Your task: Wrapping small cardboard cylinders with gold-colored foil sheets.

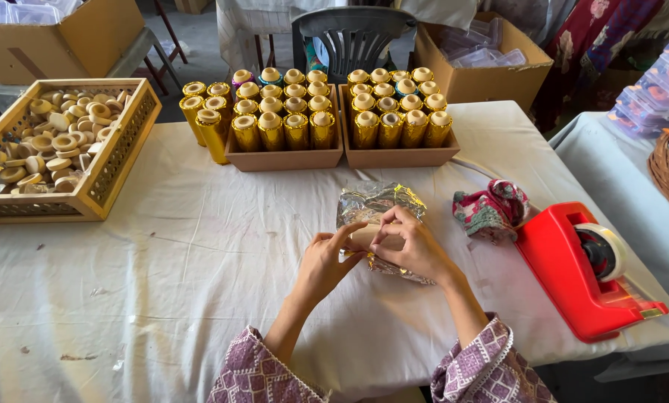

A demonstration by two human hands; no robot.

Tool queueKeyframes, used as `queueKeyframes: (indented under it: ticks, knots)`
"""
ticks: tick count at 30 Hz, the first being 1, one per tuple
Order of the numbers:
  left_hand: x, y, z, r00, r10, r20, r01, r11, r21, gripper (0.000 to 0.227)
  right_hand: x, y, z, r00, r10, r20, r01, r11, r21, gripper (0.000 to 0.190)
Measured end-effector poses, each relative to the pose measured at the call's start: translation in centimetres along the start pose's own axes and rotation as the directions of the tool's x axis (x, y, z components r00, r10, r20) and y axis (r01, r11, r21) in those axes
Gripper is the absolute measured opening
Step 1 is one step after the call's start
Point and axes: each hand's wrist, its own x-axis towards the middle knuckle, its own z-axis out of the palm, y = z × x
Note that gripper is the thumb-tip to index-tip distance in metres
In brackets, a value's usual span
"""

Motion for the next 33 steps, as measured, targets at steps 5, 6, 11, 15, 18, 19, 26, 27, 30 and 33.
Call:
queueKeyframes:
  ticks: [5, 6, 11, 15, 18, 19, 26, 27, 30, 33]
  knots:
    - [0.2, 0.3, -0.2, 1.0, -0.005, 0.015, 0.005, 1.0, 0.004, 0.059, -0.1, -0.1, 0.0, 0.999, -0.033, -0.038, 0.029, 0.994, -0.104, 0.017]
    - [0.1, 0.4, -0.2, 1.0, -0.001, 0.016, 0.001, 1.0, 0.006, 0.057, -0.1, -0.1, 0.0, 0.999, -0.008, -0.032, 0.005, 0.995, -0.095, 0.017]
    - [0.2, 0.4, -0.3, 0.999, -0.013, 0.03, 0.013, 1.0, 0.011, 0.054, -0.1, -0.1, 0.0, 0.999, 0.036, -0.016, -0.037, 0.995, -0.093, 0.017]
    - [0.1, 0.4, -0.3, 0.999, -0.017, 0.049, 0.017, 1.0, -0.001, 0.046, -0.1, 0.2, 0.2, 0.998, 0.058, -0.003, -0.058, 0.995, -0.084, 0.017]
    - [-0.1, -0.3, 0.0, 0.999, -0.003, 0.041, 0.003, 1.0, -0.002, 0.04, -0.1, 1.9, 0.5, 0.999, 0.01, -0.037, -0.015, 0.987, -0.159, 0.016]
    - [-0.2, -0.6, 0.2, 1.0, 0.002, 0.031, -0.002, 1.0, 0.002, 0.037, -0.2, 2.7, 0.6, 0.998, -0.012, -0.059, 0.001, 0.981, -0.193, 0.016]
    - [0.1, 0.4, -0.8, 0.999, 0.014, 0.037, -0.015, 0.999, 0.03, 0.038, -0.1, 3.3, -0.7, 0.985, -0.034, -0.169, 0.028, 0.999, -0.038, 0.017]
    - [0.0, 0.6, -0.8, 0.999, 0.026, 0.04, -0.027, 0.999, 0.022, 0.037, -0.2, 3.1, -0.5, 0.988, -0.048, -0.148, 0.044, 0.999, -0.032, 0.016]
    - [0.3, 1.2, -1.1, 0.996, 0.077, 0.034, -0.078, 0.997, 0.012, 0.038, -0.1, 2.7, -0.8, 0.99, -0.05, -0.13, 0.047, 0.998, -0.03, 0.015]
    - [0.5, 1.9, -1.3, 0.997, 0.02, 0.072, -0.016, 0.998, -0.059, 0.041, -0.2, 2.9, -1.2, 0.99, -0.031, -0.138, 0.03, 0.999, -0.014, 0.014]
